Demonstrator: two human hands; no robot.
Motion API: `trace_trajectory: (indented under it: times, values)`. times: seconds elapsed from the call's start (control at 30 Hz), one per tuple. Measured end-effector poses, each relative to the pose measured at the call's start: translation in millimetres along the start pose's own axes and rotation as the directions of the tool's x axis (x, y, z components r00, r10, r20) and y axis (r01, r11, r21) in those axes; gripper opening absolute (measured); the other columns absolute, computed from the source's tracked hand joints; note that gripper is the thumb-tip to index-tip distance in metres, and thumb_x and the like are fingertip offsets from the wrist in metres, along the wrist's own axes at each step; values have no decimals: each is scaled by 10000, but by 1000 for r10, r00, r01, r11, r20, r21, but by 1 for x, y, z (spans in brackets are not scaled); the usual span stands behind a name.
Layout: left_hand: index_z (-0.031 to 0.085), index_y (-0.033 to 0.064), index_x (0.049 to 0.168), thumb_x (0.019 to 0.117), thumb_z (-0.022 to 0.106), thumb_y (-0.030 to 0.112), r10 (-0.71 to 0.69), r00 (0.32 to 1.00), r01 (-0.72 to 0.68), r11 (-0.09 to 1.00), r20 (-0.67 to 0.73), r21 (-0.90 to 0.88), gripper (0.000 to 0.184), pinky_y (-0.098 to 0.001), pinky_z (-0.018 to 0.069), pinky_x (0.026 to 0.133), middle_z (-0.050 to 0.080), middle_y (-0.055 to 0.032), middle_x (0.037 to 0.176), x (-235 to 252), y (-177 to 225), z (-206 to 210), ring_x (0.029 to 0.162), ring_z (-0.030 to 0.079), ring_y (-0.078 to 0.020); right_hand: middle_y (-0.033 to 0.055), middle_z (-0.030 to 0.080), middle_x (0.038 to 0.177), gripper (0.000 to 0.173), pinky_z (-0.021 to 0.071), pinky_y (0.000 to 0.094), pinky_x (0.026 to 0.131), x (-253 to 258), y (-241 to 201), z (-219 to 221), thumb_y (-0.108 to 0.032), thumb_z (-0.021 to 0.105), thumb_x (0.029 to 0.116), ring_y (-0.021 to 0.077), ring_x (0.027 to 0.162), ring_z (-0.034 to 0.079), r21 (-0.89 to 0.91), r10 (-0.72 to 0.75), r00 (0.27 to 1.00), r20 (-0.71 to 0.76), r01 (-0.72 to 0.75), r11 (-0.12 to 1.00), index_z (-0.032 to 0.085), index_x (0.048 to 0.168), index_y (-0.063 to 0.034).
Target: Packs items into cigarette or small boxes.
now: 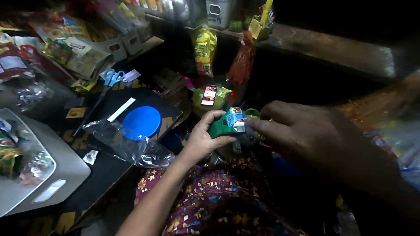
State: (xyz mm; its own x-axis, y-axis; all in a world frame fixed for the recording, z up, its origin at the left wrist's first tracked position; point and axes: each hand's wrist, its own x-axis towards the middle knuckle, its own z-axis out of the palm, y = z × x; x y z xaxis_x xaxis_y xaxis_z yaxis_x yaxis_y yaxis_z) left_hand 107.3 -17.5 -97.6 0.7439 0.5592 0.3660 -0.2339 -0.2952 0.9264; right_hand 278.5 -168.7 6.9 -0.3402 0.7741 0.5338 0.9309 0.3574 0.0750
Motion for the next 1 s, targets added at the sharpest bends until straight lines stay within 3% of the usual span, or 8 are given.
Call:
trace_trajectory:
  times: [0.2,0.33,0.47,0.53,0.57,0.77,0.9,1.0]
  values:
    - [583,61,1311,792,817,100,-46,999,45,997,25,57,571,-197,560,878,626,-16,1233,1,4,0,1033,644,-26,101,571,784,237,400,320,459,10,-4,6,-58,509,968,225,610,564,-25,-73,997,18,74,997,739,919,-26]
    - [608,37,1324,736,770,5,-105,994,99,987,40,129,611,-194,537,838,596,-53,1236,1,6,2,1023,615,-45,106,613,844,237,453,339,506,21,-2,16,-62,520,969,251,702,618,23,-146,986,78,144,989,742,1052,-48]
    - [631,25,1240,736,818,-14,-159,987,157,984,17,86,539,-198,556,863,610,-51,1214,-1,8,2,1022,629,-36,123,651,1088,291,563,304,723,19,12,20,-149,610,958,208,934,655,269,-92,996,-13,92,959,722,1221,-94]
    - [585,32,1286,747,825,2,-186,983,186,982,2,21,591,-200,556,881,611,-44,1234,-4,8,0,1028,635,-27,107,641,1188,318,529,216,903,9,18,19,-172,642,964,120,1067,619,401,24,996,-88,13,916,696,1263,-78]
    - [558,35,1299,753,826,4,-189,982,189,982,-7,-4,609,-194,559,878,621,-32,1211,-5,8,0,1009,641,-15,76,625,1203,320,509,170,926,3,21,21,-181,635,978,61,1078,599,482,82,989,-120,-14,876,677,1277,-74]
    - [507,18,1301,735,835,-22,-122,991,124,992,-51,33,655,-181,556,865,647,-27,1117,-4,5,0,979,647,-5,-87,690,1091,200,575,172,832,-19,14,53,-196,653,984,-11,958,653,776,317,925,-209,-41,630,719,1169,-156]
    - [499,7,1320,721,837,-21,-85,994,90,992,-65,84,688,-188,554,870,644,-52,1131,-3,1,2,983,647,-14,-62,701,1038,113,577,168,829,-12,7,66,-144,653,984,2,963,662,793,302,915,-267,30,609,726,1065,-114]
    - [491,27,1347,721,819,-35,-76,995,85,985,-64,150,710,-209,561,851,649,-62,1139,-1,0,3,967,654,-35,-5,699,995,76,569,164,848,-5,3,74,-100,648,960,13,974,660,734,237,930,-281,49,677,708,985,-59]
